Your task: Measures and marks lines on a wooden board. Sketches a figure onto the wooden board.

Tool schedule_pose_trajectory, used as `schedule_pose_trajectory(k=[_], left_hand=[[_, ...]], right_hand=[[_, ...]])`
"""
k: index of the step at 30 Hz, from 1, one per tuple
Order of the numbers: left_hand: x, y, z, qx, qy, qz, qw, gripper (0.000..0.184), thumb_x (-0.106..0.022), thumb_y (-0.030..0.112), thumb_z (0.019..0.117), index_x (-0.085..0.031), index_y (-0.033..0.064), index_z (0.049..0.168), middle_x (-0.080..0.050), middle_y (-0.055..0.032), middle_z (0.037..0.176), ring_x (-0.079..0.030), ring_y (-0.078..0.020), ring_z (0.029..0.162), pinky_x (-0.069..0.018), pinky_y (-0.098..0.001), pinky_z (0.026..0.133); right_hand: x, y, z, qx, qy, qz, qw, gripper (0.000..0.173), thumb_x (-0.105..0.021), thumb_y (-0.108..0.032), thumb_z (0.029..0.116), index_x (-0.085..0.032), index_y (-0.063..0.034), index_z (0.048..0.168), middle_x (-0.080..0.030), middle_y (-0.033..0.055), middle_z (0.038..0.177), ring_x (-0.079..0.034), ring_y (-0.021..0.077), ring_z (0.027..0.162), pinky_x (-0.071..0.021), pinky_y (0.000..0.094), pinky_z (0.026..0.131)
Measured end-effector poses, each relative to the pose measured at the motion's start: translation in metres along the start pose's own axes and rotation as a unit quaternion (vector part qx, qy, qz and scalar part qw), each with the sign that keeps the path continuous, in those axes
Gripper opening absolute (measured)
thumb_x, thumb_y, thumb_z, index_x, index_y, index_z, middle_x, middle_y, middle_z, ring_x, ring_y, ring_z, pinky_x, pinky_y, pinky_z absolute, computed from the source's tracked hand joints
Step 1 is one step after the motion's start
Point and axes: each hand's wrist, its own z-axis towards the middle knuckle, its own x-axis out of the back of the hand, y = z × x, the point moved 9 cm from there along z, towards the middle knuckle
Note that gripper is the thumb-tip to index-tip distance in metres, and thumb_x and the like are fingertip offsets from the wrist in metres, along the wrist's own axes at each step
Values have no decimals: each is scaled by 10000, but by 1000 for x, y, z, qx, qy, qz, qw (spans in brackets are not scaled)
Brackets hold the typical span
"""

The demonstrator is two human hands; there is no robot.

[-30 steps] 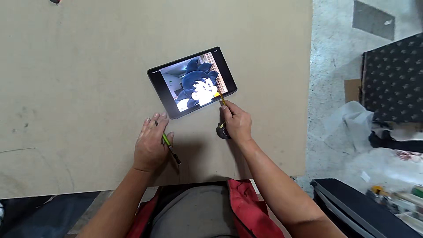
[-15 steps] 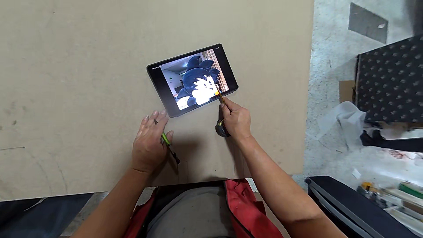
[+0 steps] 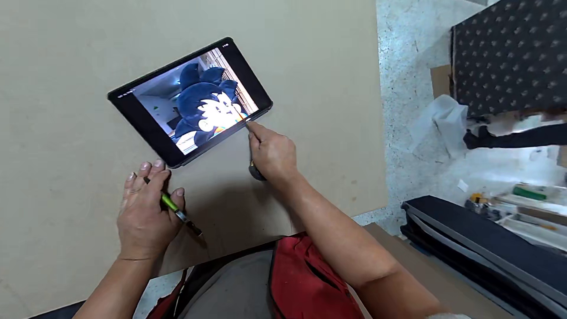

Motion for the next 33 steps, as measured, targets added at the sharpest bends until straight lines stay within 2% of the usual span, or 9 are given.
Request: schedule_pose_trajectory(k=[3, 10, 16, 18, 25, 33], left_hand=[[0, 0, -1, 3, 0, 4, 1000, 556, -418, 440, 1058, -547, 51, 1434, -486, -129, 1571, -370, -310, 1513, -237, -517, 1262], [2, -1, -1, 4, 1, 7, 1000, 560, -425, 439, 1054, -542, 52, 1443, -485, -121, 1573, -364, -296, 1518, -232, -502, 1266], [3, -1, -2, 6, 7, 2, 1000, 511, -456, 380, 1050, -553, 55, 1432, -487, -111, 1573, -375, -280, 1513, -241, -504, 1264], [5, 1, -1, 0, 10, -2, 1000, 493, -469, 356, 1049, -563, 40, 1417, -502, -132, 1557, -396, -297, 1500, -255, -511, 1257], [5, 1, 0, -6, 14, -9, 1000, 504, -422, 371, 1066, -585, 38, 1408, -511, -103, 1556, -387, -274, 1507, -249, -491, 1268], [7, 2, 0, -13, 31, -14, 999, 466, -451, 328, 1065, -603, 32, 1392, -524, -89, 1548, -411, -261, 1494, -285, -482, 1257]], right_hand=[[1, -2, -1, 6, 7, -2, 1000, 365, -460, -278, 1072, -679, -307, 1363, -775, -3, 1017, -742, 215, 836, -579, 489, 644], [0, -2, 0, -1, 2, 2, 1000, 374, -457, -270, 1070, -674, -318, 1370, -774, -7, 1037, -742, 216, 856, -580, 493, 670], [3, -1, -1, 0, 13, 9, 1000, 356, -473, -296, 1071, -694, -315, 1349, -782, -17, 1066, -749, 211, 880, -589, 506, 709], [5, -2, -2, 8, 30, 5, 1000, 341, -496, -297, 1063, -709, -306, 1331, -786, -3, 1045, -751, 225, 856, -585, 516, 692], [7, -5, -3, 20, 54, -7, 998, 332, -502, -314, 1065, -724, -290, 1311, -789, -2, 1026, -749, 215, 839, -580, 513, 695], [8, -6, -4, 18, 62, -7, 998, 327, -519, -316, 1065, -728, -265, 1312, -790, -2, 1068, -755, 203, 891, -583, 511, 751]])
